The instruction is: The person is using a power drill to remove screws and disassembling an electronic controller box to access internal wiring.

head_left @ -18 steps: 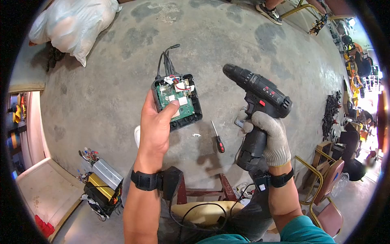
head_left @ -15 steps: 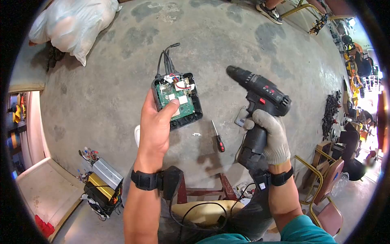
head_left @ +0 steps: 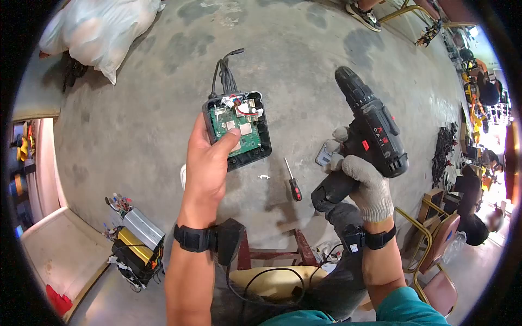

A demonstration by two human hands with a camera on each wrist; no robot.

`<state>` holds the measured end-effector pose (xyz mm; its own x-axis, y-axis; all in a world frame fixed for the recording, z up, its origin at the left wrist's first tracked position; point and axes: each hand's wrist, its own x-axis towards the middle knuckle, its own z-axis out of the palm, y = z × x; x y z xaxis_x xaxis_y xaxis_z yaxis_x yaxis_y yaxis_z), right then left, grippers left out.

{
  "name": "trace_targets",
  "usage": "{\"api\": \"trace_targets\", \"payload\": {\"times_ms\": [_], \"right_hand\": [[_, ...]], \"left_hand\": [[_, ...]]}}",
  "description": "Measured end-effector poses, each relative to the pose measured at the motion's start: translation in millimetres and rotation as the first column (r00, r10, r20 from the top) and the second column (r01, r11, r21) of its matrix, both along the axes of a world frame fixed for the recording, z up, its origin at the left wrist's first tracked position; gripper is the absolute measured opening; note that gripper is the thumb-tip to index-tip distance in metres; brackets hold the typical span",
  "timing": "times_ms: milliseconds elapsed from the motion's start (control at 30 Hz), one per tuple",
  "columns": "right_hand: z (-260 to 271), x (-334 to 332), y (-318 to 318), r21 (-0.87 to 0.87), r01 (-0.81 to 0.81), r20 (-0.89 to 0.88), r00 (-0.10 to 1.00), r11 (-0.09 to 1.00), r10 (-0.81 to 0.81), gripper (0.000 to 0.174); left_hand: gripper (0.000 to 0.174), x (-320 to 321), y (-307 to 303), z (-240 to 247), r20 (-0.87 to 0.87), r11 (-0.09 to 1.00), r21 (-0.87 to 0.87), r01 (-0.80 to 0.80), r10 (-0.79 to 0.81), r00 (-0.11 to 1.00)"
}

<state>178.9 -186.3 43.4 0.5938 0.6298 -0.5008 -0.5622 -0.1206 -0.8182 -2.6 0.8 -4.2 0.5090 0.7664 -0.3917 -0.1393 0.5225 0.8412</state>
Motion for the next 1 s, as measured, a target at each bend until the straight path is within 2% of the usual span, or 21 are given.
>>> {"api": "trace_targets", "payload": {"times_ms": [100, 167, 233, 300, 500, 567, 633, 733, 867, 933, 1000], "right_hand": [[5, -1, 0, 0.019, -0.04, 0.032, 0.999, 0.999, 0.04, 0.051], [14, -11, 5, -0.069, -0.084, 0.003, 0.996, 0.994, 0.084, 0.054], [8, -13, 0, -0.045, -0.131, 0.016, 0.991, 0.99, 0.132, 0.054], [11, -20, 1, -0.124, -0.23, -0.042, 0.973, 0.965, 0.226, 0.056], [5, -22, -7, -0.05, -0.314, -0.006, 0.95, 0.948, 0.314, 0.059], [2, -21, -13, -0.05, -0.364, -0.096, 0.929, 0.93, 0.359, 0.052], [-4, -24, -16, -0.081, -0.345, -0.074, 0.938, 0.935, 0.339, 0.049], [-10, -27, -15, -0.163, -0.386, 0.065, 0.914, 0.908, 0.4, 0.04], [-4, -25, -11, -0.192, -0.418, 0.059, 0.898, 0.888, 0.436, 0.036], [1, -23, -11, -0.192, -0.461, 0.003, 0.883, 0.866, 0.47, 0.039], [-8, -24, -12, -0.192, -0.465, 0.073, 0.872, 0.864, 0.485, 0.041]], "left_hand": [[0.041, 2, -1, 0, -0.004, 1.0, 0.015, 0.009, -0.009, 1.0], [0.039, 0, -2, 3, -0.051, 1.0, 0.003, 0.017, -0.017, 0.999], [0.039, 0, -2, 2, -0.046, 1.0, 0.012, 0.022, -0.021, 0.999], [0.039, -1, -1, 0, -0.042, 0.999, 0.024, 0.021, -0.02, 0.999], [0.039, -1, 0, -1, -0.048, 0.997, 0.065, 0.037, -0.034, 0.998], [0.04, -2, 0, 0, -0.096, 0.995, 0.086, 0.05, -0.042, 0.994], [0.04, -2, 1, -1, -0.107, 0.992, 0.109, 0.06, -0.048, 0.993], [0.041, -1, 1, -1, -0.112, 0.988, 0.141, 0.07, -0.054, 0.992], [0.04, 0, 0, 1, -0.126, 0.978, 0.189, 0.082, -0.059, 0.99], [0.039, 0, 0, 1, -0.151, 0.971, 0.217, 0.098, -0.065, 0.986], [0.038, 0, -1, 1, -0.177, 0.963, 0.243, 0.115, -0.072, 0.982]]}}
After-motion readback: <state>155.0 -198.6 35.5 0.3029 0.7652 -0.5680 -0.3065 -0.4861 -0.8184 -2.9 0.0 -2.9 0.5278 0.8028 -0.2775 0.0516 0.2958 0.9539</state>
